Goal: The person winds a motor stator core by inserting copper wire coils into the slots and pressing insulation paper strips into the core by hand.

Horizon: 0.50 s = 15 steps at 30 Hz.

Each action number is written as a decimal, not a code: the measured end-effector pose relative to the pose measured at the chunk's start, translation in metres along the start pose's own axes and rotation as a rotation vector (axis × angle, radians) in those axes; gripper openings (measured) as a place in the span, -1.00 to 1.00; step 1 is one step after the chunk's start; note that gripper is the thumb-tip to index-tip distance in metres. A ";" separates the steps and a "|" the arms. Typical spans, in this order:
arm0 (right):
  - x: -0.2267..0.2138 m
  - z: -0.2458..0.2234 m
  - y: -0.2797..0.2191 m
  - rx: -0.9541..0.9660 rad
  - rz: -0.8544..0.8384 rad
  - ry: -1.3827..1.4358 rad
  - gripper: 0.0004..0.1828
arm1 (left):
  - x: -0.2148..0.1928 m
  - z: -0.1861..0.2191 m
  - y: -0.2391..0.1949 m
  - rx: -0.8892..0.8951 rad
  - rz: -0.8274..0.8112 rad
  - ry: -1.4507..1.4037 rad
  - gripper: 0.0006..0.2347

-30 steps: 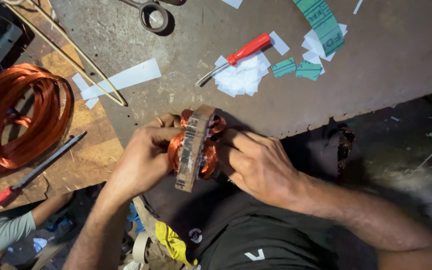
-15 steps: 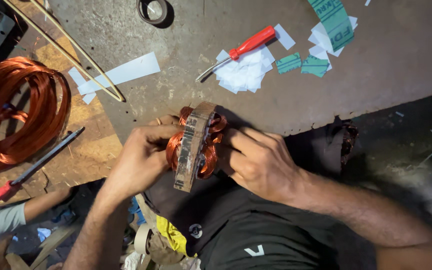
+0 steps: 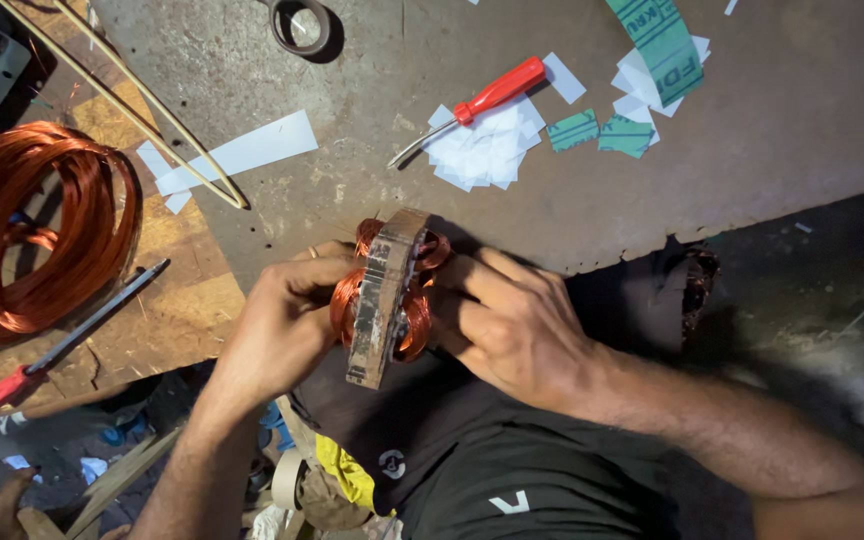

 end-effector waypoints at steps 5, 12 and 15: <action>-0.002 -0.004 0.004 0.004 0.020 0.020 -0.73 | -0.003 0.005 0.004 0.032 -0.052 0.101 -0.80; -0.001 -0.005 0.001 0.053 0.053 0.057 -0.78 | -0.001 0.000 -0.004 -0.026 0.058 -0.015 -0.81; -0.003 -0.007 0.002 0.052 0.023 0.063 -0.81 | -0.001 -0.011 -0.006 -0.083 0.060 -0.082 -0.78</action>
Point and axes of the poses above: each hand's wrist, its own y-axis towards the middle knuckle, its own x-axis out of the palm, z = x × y, the point moved 1 cm from there along y, towards the middle knuckle, and after that the axes turned 15 degrees about x, right-handed, at the moved point
